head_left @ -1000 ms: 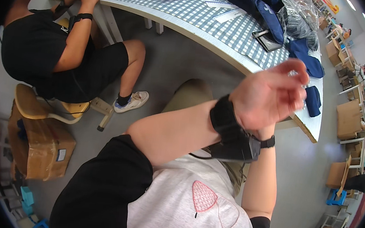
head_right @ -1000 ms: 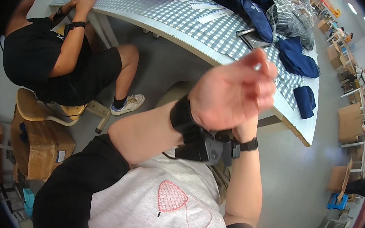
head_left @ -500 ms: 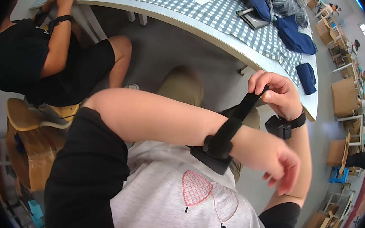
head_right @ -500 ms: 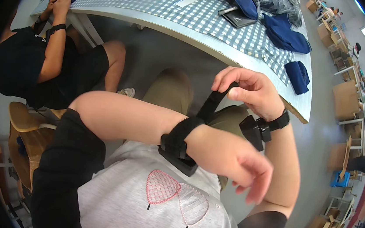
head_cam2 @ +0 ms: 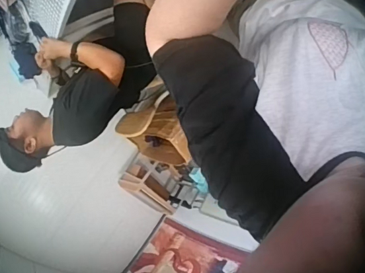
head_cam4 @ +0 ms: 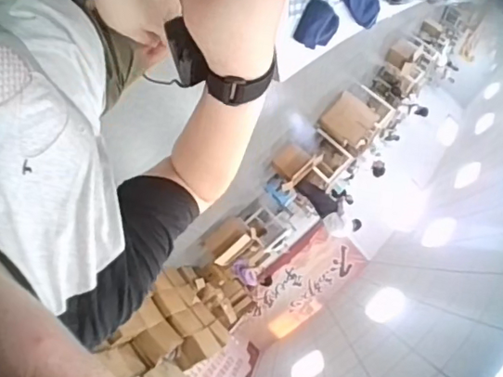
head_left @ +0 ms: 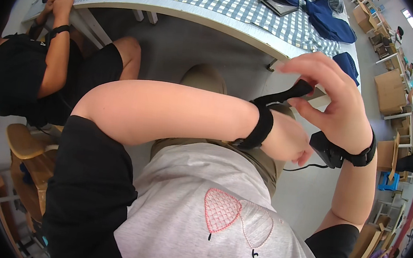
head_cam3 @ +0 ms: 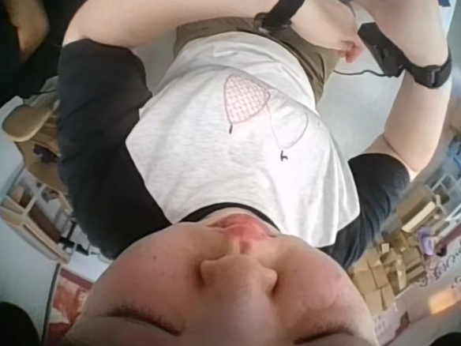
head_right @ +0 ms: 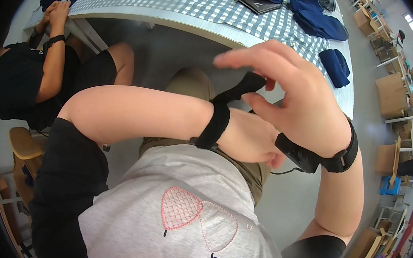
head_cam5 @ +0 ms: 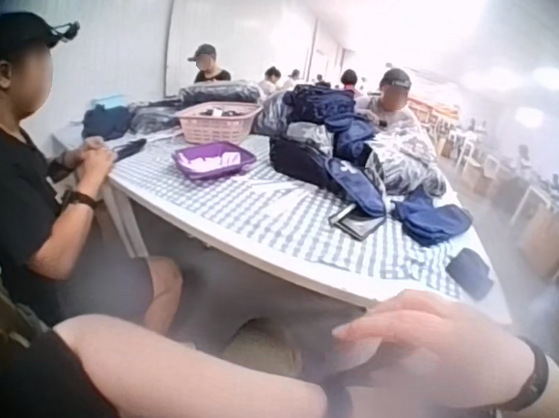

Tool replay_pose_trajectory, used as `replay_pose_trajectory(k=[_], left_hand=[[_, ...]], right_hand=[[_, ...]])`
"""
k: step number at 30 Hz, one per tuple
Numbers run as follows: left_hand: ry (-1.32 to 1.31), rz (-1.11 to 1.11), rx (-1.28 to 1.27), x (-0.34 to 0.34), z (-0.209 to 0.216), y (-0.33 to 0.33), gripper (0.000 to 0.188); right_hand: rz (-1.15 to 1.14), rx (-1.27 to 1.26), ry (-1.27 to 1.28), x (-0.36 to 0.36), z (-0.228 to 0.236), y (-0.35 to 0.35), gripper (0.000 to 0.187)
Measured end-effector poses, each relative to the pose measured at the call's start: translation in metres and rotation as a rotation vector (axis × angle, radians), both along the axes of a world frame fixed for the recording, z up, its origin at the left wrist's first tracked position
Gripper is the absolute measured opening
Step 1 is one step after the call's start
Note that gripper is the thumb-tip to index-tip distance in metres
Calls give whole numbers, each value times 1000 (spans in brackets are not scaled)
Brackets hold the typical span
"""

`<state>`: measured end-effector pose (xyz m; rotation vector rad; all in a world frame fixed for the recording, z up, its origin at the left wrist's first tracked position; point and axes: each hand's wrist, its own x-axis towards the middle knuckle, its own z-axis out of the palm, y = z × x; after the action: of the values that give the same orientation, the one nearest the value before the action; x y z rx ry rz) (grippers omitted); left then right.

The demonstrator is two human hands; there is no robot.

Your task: The recorder applies a white adhesive label to a blue fabric component, likely for shoe manufacturing.

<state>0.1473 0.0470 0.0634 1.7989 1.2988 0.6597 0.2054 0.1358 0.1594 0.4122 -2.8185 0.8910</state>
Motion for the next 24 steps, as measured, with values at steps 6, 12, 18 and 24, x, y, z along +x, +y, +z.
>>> replay_pose_trajectory(k=[6,12,18,24], left_hand=[[57,352,38,-16,-8,5,24],[104,192,176,-54,-27,38,23],[175,215,97,-66,-20,40,26],[661,207,211,-73,-32,35,20]], right_hand=[[-39,65,187,7,-21,-10,36],[-93,219,291,10,-47,-24,23],[-180,202,473,18,-85,-46,38],[-93,117,247,15,-68,-20,22]])
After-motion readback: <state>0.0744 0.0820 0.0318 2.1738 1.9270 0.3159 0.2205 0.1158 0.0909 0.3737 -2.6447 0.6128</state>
